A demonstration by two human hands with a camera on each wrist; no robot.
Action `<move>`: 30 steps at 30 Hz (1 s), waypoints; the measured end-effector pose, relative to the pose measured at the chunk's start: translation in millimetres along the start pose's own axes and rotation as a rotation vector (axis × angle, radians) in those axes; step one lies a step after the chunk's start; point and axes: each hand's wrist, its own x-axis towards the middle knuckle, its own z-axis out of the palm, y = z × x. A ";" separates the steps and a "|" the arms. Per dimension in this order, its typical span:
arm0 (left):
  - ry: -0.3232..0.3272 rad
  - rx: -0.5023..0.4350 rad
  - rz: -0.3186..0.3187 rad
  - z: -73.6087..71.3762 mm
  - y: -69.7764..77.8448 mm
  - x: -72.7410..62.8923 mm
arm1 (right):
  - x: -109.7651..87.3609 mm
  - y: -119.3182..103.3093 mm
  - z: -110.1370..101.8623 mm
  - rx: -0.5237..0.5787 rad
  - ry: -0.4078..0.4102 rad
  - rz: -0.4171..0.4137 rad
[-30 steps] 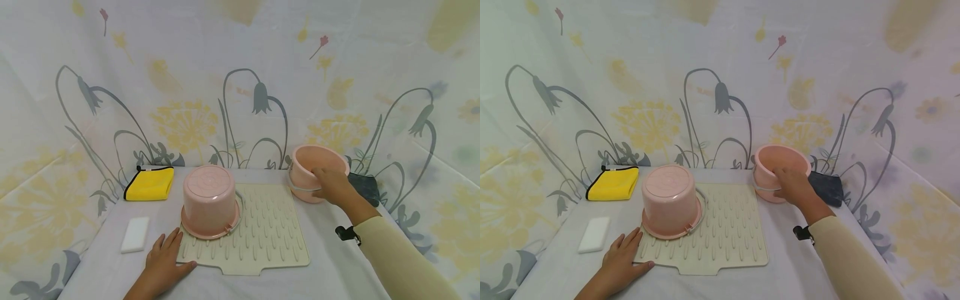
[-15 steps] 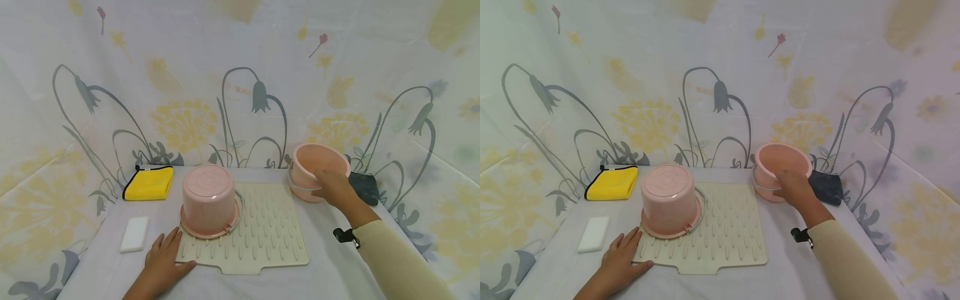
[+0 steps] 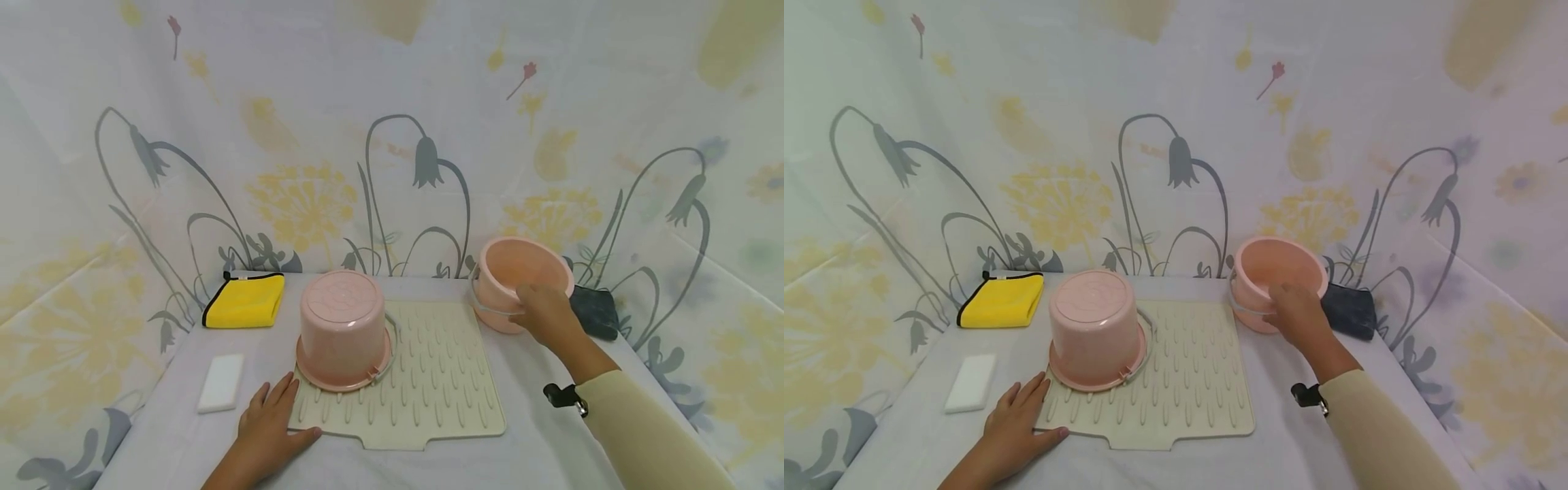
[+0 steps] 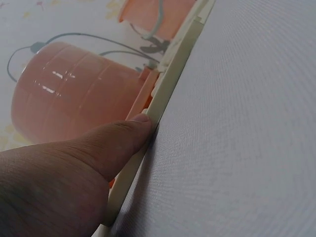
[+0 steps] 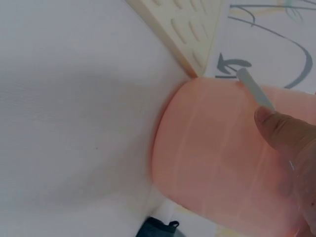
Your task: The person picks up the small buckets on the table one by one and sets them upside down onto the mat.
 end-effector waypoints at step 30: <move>-0.003 0.022 -0.003 0.4 1.5 1.0 | -33.3 -25.3 -1.1 0.071 0.134 0.049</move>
